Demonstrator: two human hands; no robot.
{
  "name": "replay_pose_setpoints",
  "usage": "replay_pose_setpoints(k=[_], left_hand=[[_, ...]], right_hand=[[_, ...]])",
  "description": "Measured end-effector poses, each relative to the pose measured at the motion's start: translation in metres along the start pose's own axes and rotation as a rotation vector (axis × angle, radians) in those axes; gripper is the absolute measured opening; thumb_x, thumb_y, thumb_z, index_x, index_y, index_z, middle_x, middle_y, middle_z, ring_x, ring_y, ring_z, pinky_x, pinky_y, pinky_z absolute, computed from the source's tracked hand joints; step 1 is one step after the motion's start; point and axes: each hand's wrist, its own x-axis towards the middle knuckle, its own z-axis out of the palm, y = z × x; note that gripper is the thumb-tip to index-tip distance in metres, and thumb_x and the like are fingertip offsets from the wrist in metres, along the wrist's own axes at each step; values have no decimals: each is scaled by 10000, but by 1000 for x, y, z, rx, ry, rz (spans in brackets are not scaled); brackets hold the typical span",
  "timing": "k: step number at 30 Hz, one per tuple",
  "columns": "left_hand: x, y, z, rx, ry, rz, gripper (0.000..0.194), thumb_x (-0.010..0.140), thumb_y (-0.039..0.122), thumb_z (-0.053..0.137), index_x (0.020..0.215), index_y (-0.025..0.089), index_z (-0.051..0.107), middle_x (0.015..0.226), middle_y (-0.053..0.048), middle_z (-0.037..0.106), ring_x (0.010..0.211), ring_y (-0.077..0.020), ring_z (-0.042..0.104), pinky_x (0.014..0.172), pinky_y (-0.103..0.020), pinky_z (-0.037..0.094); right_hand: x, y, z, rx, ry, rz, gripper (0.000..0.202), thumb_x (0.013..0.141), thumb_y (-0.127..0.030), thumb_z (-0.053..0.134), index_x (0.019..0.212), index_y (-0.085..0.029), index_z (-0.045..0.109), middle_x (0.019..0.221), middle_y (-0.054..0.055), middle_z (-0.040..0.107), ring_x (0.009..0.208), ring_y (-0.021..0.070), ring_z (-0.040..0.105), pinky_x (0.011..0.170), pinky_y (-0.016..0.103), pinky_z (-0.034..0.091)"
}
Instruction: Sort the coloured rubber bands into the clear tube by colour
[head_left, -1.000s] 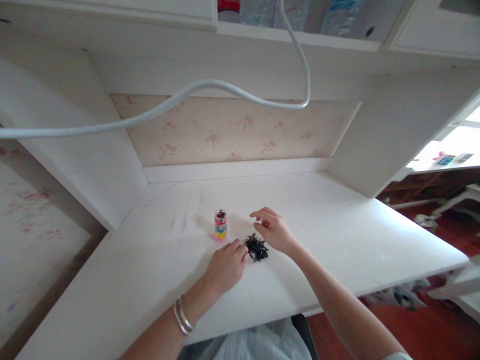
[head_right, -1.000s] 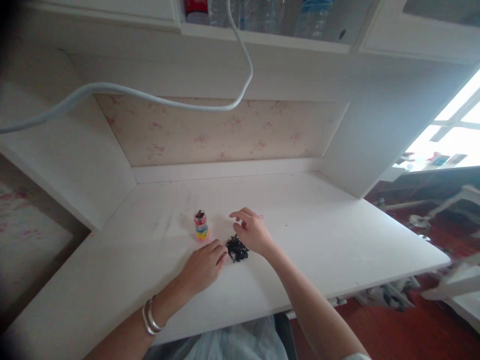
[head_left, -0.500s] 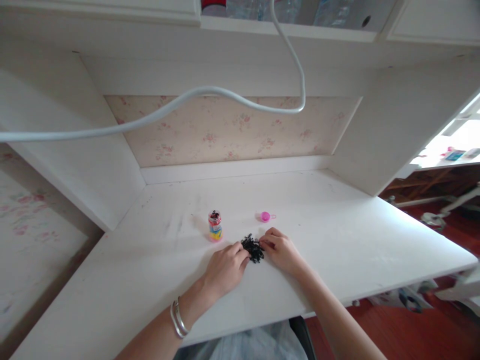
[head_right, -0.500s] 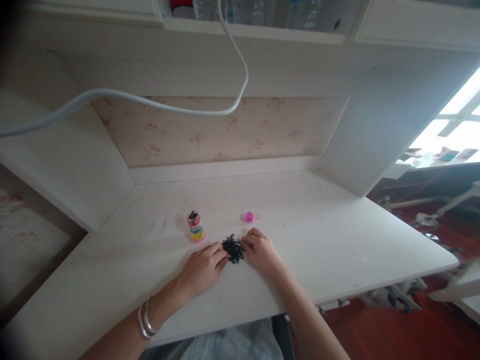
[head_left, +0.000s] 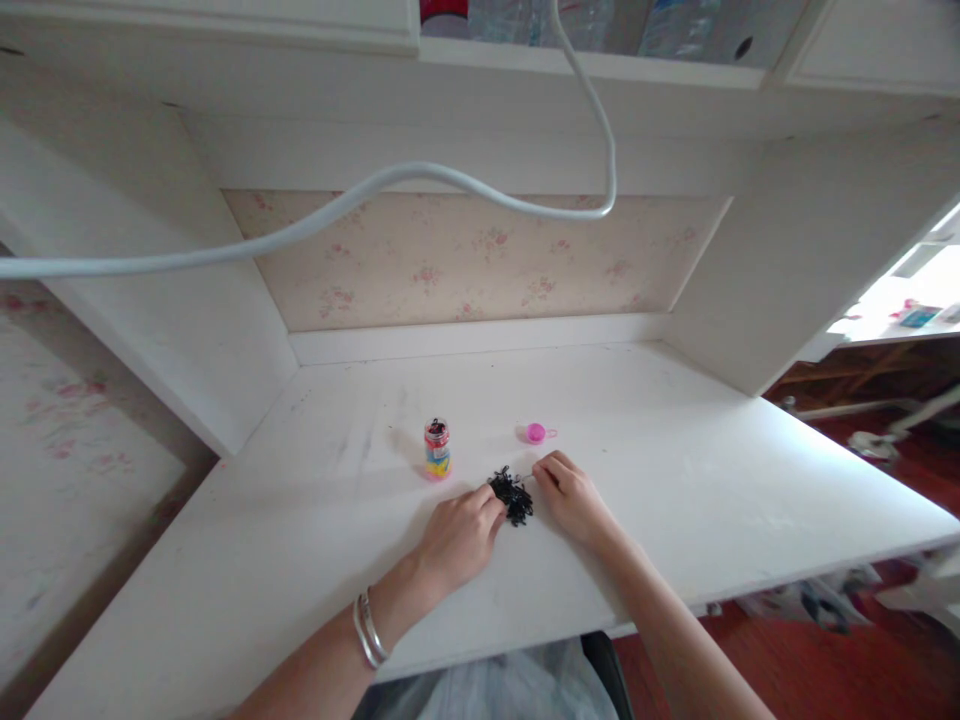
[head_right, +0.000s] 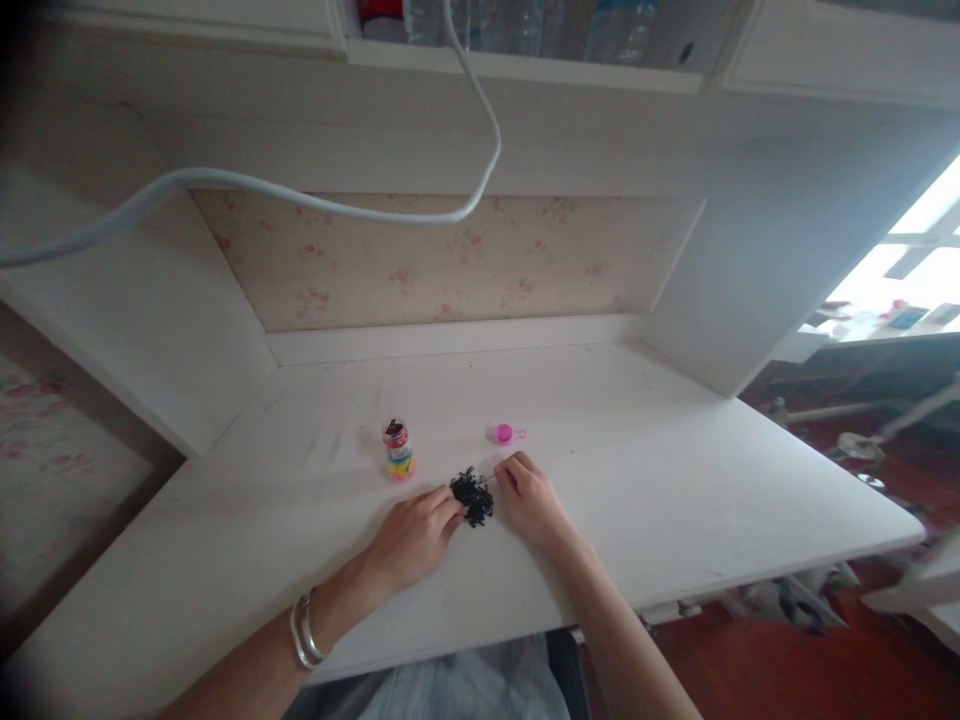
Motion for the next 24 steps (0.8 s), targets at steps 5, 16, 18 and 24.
replay_pose_setpoints(k=[5, 16, 18, 24], left_hand=[[0, -4, 1, -30, 5, -64, 246, 973, 263, 334, 980, 220, 577, 981, -29, 611, 838, -139, 625, 695, -239, 478], [-1, -16, 3, -176, 169, -100, 200, 967, 185, 343, 1017, 208, 535, 973, -20, 619, 900, -140, 614, 784, -257, 482], [-1, -17, 1, -198, 209, -91, 196, 962, 178, 354, 1034, 212, 533, 996, -21, 618, 924, -139, 607, 808, -263, 486], [-1, -19, -11, -259, 324, -82, 215, 960, 207, 368, 1063, 215, 556, 1027, -41, 636, 941, -139, 608, 848, -276, 495]], right_hand=[[0, 0, 1, -20, 14, 41, 327, 965, -345, 342, 785, -206, 578, 821, 43, 574, 736, 168, 556, 719, 300, 435], [-1, 2, 1, 12, 32, 50, 272, 951, -365, 387, 923, -206, 606, 936, 65, 608, 720, 172, 560, 711, 299, 440], [0, 2, 1, 20, 36, 43, 265, 953, -360, 389, 932, -207, 604, 937, 63, 606, 732, 173, 559, 719, 299, 437], [0, 0, 1, 12, 35, 39, 279, 947, -363, 388, 915, -205, 616, 911, 59, 606, 734, 172, 566, 708, 291, 437]])
